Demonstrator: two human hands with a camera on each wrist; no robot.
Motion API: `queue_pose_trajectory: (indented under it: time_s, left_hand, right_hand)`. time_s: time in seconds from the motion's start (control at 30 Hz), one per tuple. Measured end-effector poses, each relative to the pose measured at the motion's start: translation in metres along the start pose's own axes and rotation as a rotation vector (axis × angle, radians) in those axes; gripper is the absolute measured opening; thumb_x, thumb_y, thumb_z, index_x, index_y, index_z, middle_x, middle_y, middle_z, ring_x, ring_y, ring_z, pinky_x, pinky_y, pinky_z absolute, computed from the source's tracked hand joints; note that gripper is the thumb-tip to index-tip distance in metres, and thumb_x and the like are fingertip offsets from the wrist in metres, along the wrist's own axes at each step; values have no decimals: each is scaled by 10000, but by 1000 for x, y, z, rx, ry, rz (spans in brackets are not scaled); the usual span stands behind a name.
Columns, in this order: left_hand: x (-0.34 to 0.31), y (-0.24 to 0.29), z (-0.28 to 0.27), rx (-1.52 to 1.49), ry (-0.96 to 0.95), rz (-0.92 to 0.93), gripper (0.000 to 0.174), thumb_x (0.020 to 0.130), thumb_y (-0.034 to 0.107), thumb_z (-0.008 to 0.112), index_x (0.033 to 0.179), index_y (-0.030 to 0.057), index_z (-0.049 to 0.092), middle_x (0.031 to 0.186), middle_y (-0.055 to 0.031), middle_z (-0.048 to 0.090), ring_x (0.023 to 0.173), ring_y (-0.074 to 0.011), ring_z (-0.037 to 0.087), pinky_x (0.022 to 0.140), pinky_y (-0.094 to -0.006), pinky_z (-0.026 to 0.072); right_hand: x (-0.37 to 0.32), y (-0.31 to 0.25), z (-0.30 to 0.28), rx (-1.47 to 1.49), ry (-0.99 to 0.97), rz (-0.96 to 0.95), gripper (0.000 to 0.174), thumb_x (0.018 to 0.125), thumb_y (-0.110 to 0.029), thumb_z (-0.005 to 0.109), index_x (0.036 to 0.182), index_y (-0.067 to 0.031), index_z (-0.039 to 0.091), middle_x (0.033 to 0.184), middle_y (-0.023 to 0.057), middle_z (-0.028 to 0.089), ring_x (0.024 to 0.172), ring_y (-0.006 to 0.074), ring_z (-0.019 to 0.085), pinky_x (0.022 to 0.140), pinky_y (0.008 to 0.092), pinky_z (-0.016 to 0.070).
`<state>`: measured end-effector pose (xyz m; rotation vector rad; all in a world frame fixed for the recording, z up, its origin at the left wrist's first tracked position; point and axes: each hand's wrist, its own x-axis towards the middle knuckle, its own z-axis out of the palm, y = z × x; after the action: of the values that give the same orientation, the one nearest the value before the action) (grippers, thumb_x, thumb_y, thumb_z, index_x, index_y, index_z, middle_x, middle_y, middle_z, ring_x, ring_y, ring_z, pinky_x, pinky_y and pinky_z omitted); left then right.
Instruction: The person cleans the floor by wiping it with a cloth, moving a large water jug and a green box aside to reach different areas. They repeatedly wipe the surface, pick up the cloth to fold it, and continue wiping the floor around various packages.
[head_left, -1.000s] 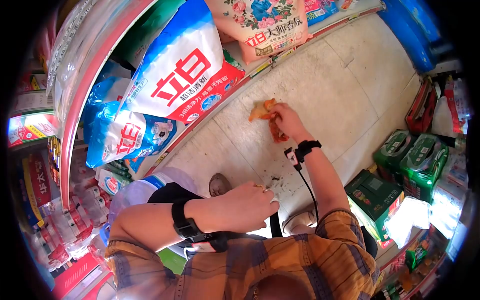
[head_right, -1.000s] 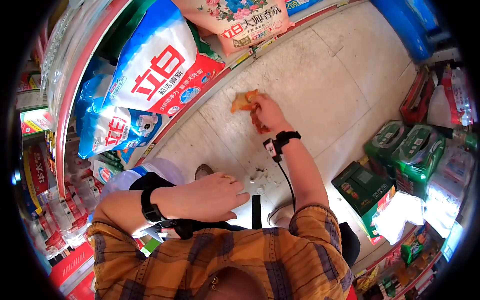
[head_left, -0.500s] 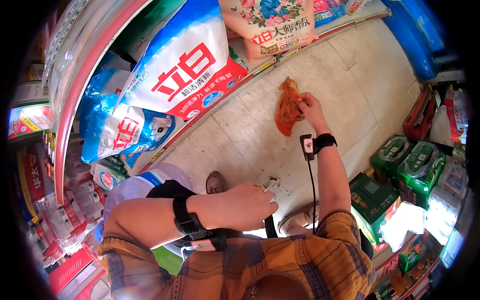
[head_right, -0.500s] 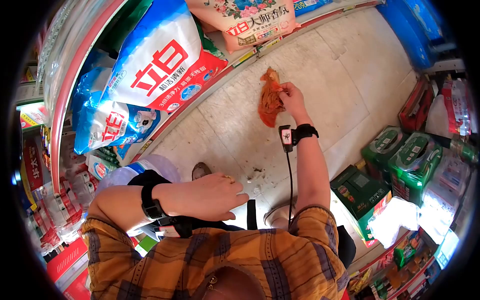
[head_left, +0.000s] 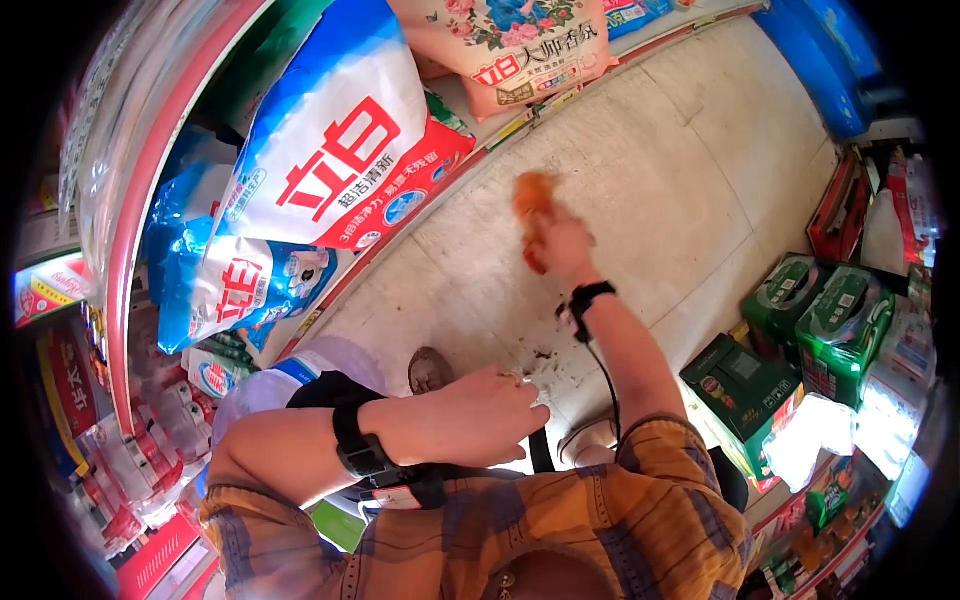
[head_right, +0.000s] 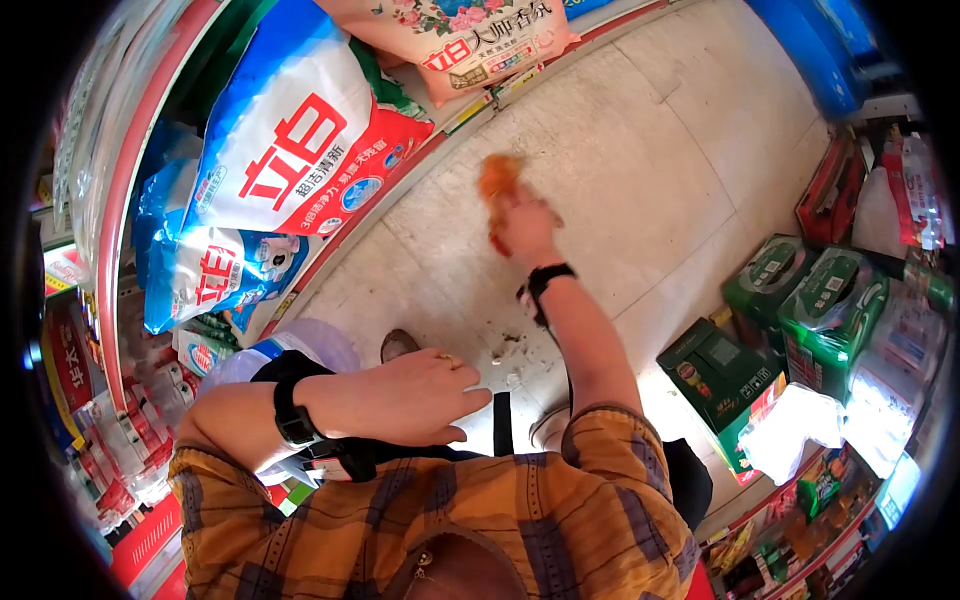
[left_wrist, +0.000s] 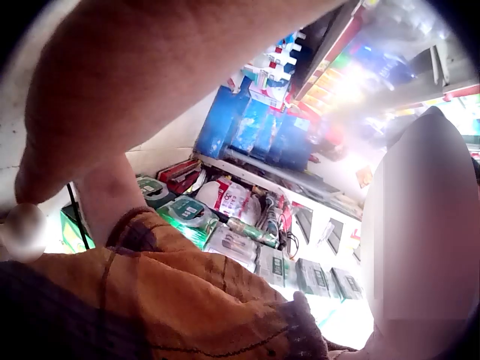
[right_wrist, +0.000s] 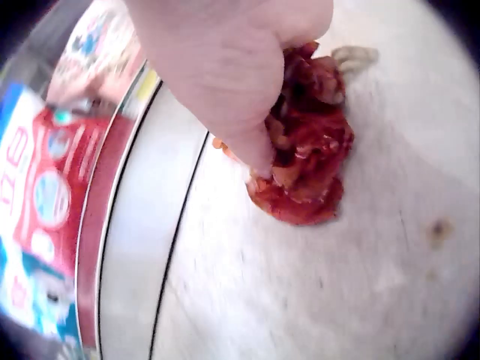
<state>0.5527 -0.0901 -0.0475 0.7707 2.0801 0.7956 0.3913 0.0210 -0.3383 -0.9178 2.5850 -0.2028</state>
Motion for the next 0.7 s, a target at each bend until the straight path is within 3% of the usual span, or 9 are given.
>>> queue_pose_trajectory:
  time_s: [0.03, 0.2, 0.27, 0.3, 0.37, 0.43, 0.5, 0.6, 0.7]
  left_hand:
    - [1, -2, -3, 3, -2, 1, 356, 800, 251, 730, 1023, 12, 588, 930, -132, 586, 934, -311, 602, 795, -414, 482]
    - [3, -5, -15, -18, 13, -45, 358, 805, 245, 729, 1028, 17, 566, 951, -147, 578, 948, -318, 595, 821, -419, 477]
    - [2, -8, -13, -4, 98, -7, 346, 779, 230, 738, 997, 11, 581, 922, -144, 592, 899, -317, 616, 783, -421, 486]
    - [1, -9, -11, 8, 187, 32, 334, 753, 215, 746, 966, 6, 596, 893, -141, 607, 850, -317, 636, 744, -423, 495]
    - [-1, -11, -12, -1, 174, 19, 337, 756, 223, 749, 969, 11, 596, 896, -135, 608, 861, -310, 636, 747, -420, 496]
    - [-3, -10, -17, -5, 164, 5, 339, 759, 231, 752, 971, 16, 597, 899, -129, 609, 872, -303, 635, 751, -417, 496]
    - [-5, -9, -24, -54, 0, -27, 398, 820, 253, 715, 1102, 18, 562, 984, -136, 571, 1001, -306, 579, 844, -416, 467]
    - [-8, -13, -22, -69, 19, -17, 398, 823, 255, 710, 1108, 18, 565, 983, -131, 569, 1010, -300, 576, 841, -409, 466]
    - [-9, -18, -23, -78, 9, -29, 393, 823, 256, 706, 1105, 20, 567, 974, -127, 567, 993, -298, 579, 829, -405, 469]
  right_hand:
    - [-11, -19, 18, -13, 87, -147, 399, 768, -213, 652, 1160, -147, 616, 1327, 146, 536, 1076, 300, 606, 873, 523, 468]
    - [-55, -81, 53, -36, 159, -640, 306, 808, -172, 602, 1110, -152, 642, 1142, 103, 609, 961, 294, 627, 864, 511, 444]
    - [-55, -91, 30, 232, -132, -508, 373, 727, -151, 656, 1100, -166, 643, 987, 96, 654, 884, 294, 652, 784, 463, 488]
    - [-42, -76, 23, 473, 69, -548, 423, 661, -139, 692, 1080, -159, 640, 852, 95, 658, 825, 305, 659, 714, 432, 514]
    - [-15, -45, -18, 959, -7, -300, 479, 662, -128, 687, 1137, -149, 624, 850, 112, 665, 818, 318, 654, 707, 432, 523]
    - [9, -4, -77, 975, 13, -54, 640, 711, -93, 664, 1336, -108, 526, 905, 133, 701, 815, 313, 672, 694, 422, 534]
    - [45, 66, -63, 588, 412, -25, 624, 754, -93, 645, 1360, -65, 496, 1072, 196, 674, 967, 357, 652, 827, 441, 525]
    - [59, 120, -83, 448, 329, 300, 650, 780, -127, 639, 1400, -64, 451, 1281, 190, 593, 1141, 367, 585, 945, 432, 491]
    - [76, 111, -46, 213, 406, 235, 611, 775, -118, 632, 1363, -77, 471, 1314, 152, 566, 1158, 332, 565, 918, 442, 496]
